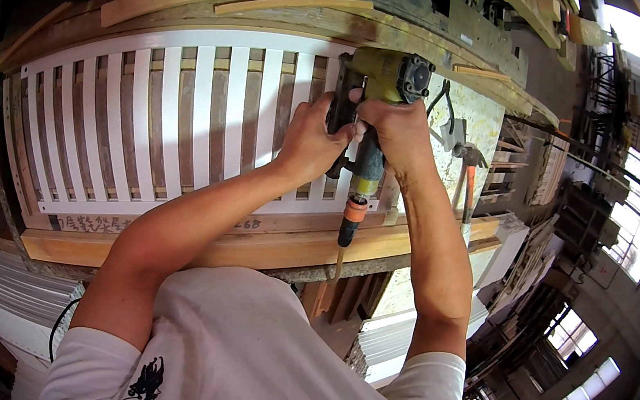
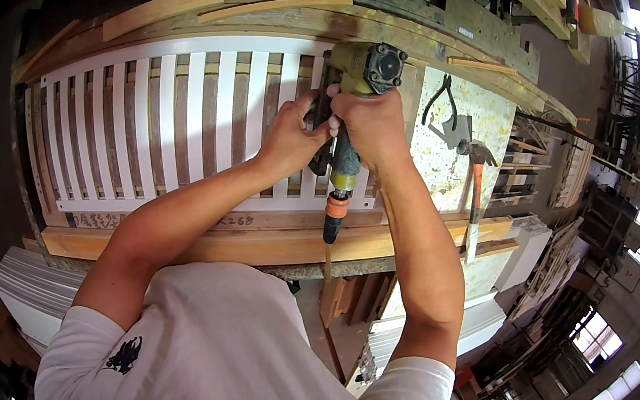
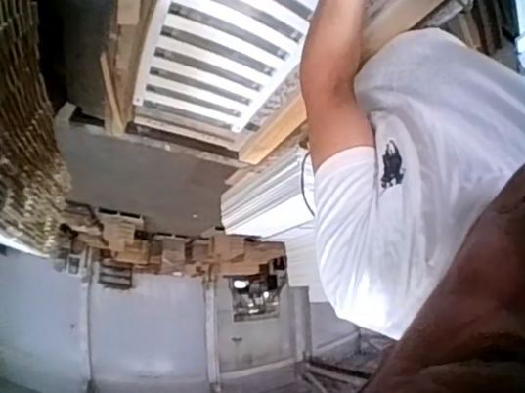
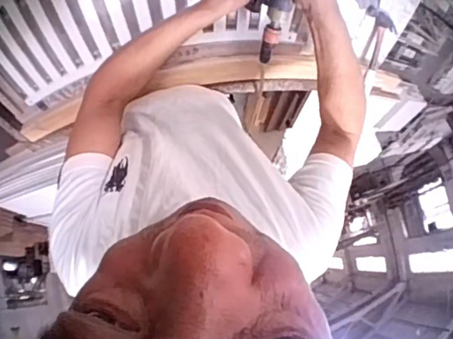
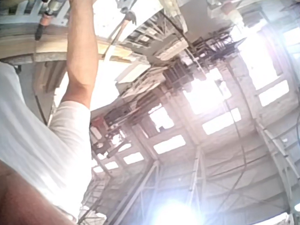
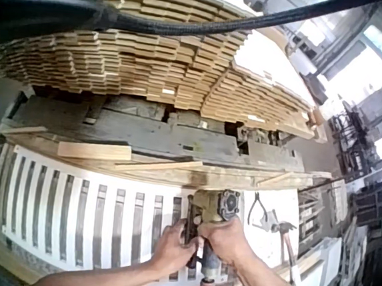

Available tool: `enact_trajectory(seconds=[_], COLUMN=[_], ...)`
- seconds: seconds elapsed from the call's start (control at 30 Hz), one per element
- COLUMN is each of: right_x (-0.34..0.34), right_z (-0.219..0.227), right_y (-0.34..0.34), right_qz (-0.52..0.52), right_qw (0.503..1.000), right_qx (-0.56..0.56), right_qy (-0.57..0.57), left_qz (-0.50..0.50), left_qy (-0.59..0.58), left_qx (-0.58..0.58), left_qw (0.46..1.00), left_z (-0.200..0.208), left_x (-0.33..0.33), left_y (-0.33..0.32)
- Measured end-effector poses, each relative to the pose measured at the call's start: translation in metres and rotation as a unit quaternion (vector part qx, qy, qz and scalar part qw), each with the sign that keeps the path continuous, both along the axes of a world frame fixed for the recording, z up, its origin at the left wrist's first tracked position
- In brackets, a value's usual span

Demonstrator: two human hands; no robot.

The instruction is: The person assembles a white wooden slatted panel by placing individual slats into a jig and securing them with a pneumatic nail gun. They repeat this process to complete the panel, then move the finished unit to a stack of similar items.

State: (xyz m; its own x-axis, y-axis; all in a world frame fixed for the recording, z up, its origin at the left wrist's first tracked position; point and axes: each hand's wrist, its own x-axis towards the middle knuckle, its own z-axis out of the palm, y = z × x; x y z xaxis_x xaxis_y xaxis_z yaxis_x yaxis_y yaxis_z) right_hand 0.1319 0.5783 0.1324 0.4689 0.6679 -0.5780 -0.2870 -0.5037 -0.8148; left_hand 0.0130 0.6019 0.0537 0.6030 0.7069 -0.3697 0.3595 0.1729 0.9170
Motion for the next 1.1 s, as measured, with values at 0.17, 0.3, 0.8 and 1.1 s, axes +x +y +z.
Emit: enact_trajectory(seconds=[0.17, 0.3, 0.8, 1.1], right_x=[-0.009, -0.017, -0.040, -0.060], right_z=[0.008, 0.003, 0.004, 0.006], right_y=[0.007, 0.010, 0.025, 0.039], right_qz=[0.007, 0.003, 0.034, 0.075], right_qw=[0.999, 1.000, 0.999, 0.996], right_qx=[-0.034, -0.011, -0.030, -0.043], right_qy=[-0.017, 0.005, -0.018, -0.007], left_qz=[0.024, 0.041, 0.060, 0.070], left_qy=[-0.076, -0.096, -0.080, -0.056], left_qx=[-0.027, -0.007, -0.018, -0.008], left_qw=[0.996, 0.994, 0.995, 0.996], left_z=[-0.005, 0.005, -0.008, -0.011], left_x=[-0.004, -0.016, -0.037, -0.061], left_y=[0.003, 0.008, 0.015, 0.022])
